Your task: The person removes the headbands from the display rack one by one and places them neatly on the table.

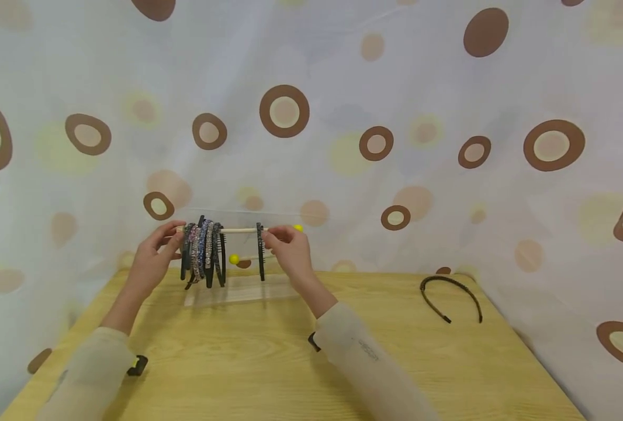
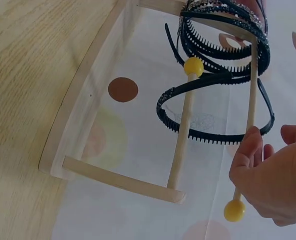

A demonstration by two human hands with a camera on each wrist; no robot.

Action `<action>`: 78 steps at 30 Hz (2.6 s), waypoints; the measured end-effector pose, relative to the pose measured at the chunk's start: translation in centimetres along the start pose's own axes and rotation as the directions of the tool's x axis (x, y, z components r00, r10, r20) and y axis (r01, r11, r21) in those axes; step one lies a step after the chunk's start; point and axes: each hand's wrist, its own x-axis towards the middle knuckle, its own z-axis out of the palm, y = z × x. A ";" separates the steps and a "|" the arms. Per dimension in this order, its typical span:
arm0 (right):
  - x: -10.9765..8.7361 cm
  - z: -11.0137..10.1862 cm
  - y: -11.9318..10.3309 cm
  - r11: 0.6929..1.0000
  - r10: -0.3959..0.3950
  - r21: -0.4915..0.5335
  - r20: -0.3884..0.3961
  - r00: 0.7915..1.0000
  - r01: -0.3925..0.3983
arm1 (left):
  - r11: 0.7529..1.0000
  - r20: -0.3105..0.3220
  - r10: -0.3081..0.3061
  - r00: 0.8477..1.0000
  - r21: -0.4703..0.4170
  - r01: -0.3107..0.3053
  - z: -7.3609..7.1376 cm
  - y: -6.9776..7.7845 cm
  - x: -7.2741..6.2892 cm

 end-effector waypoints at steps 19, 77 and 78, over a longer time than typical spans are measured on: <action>0.5 2.5 0.4 0.998 0.060 -0.005 -0.048 0.997 -0.060 | 1.000 -0.002 0.011 1.000 0.026 -0.011 0.0 0.2 0.0; -0.4 0.3 1.8 0.936 -0.279 0.182 -0.144 0.950 0.302 | 0.999 0.003 0.011 1.000 0.032 -0.011 0.5 0.2 -0.4; -0.3 0.2 1.6 0.933 -0.284 0.184 -0.144 0.948 0.308 | 0.999 0.003 0.013 1.000 0.030 -0.013 0.5 0.2 -0.4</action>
